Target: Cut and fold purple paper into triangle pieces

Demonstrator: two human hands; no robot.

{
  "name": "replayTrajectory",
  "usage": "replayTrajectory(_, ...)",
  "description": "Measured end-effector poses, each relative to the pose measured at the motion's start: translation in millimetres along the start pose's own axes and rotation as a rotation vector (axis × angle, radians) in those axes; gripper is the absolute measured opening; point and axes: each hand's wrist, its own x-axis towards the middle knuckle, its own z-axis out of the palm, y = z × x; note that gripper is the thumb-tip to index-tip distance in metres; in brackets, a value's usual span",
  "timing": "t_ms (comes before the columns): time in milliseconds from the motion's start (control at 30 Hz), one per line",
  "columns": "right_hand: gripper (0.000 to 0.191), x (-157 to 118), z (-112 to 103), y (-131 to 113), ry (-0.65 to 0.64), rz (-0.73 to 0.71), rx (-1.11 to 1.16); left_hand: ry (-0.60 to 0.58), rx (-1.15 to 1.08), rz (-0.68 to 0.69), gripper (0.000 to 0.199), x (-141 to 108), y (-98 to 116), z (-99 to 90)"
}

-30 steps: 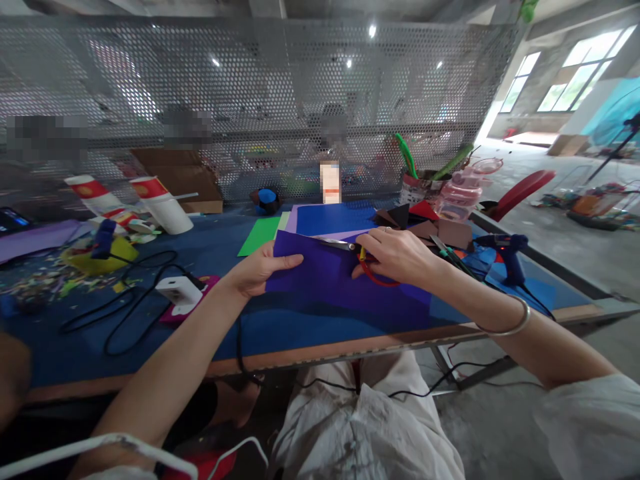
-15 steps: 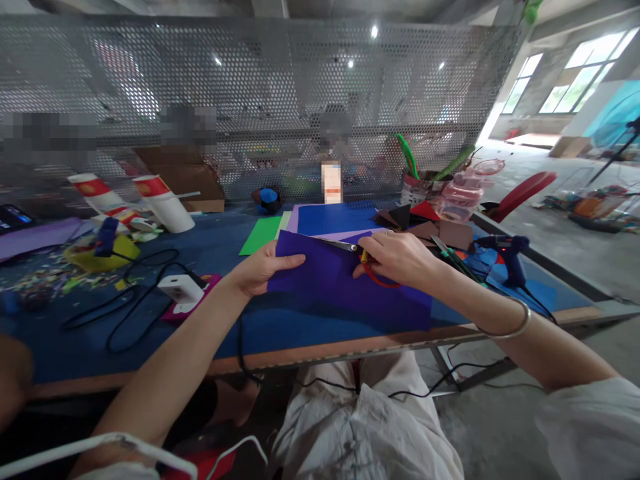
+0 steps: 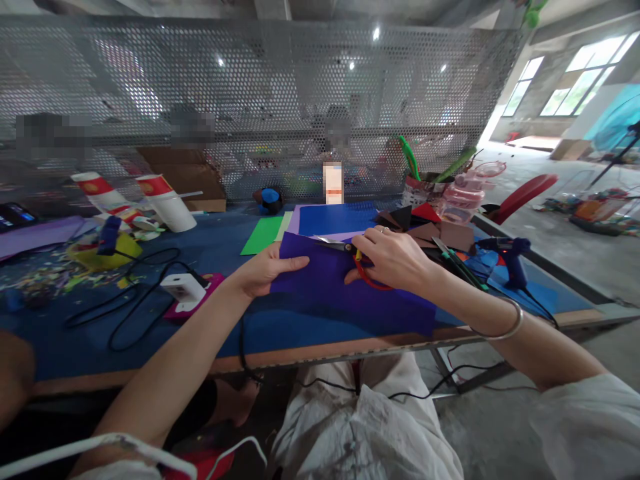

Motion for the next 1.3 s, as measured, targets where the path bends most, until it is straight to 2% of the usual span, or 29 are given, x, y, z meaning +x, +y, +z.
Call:
replayTrajectory(333, 0.056, 1, -3, 0, -0.053, 0.012, -0.016, 0.019, -0.003, -0.007, 0.052, -2, 1, 1.6)
replayTrajectory(800, 0.042, -1, 2, 3, -0.004, -0.011, -0.035, 0.0, 0.013, -0.004, 0.044, 0, 0, 1.3)
replayTrajectory(1000, 0.056, -2, -1, -1, 0.026, 0.007, -0.035, -0.021, 0.025, 0.007, 0.044, 0, -2, -0.4)
replayTrajectory(1300, 0.064, 4, -2, -8, 0.011, -0.003, -0.027, -0.041, -0.001, -0.025, 0.057, -1, -3, 7.1)
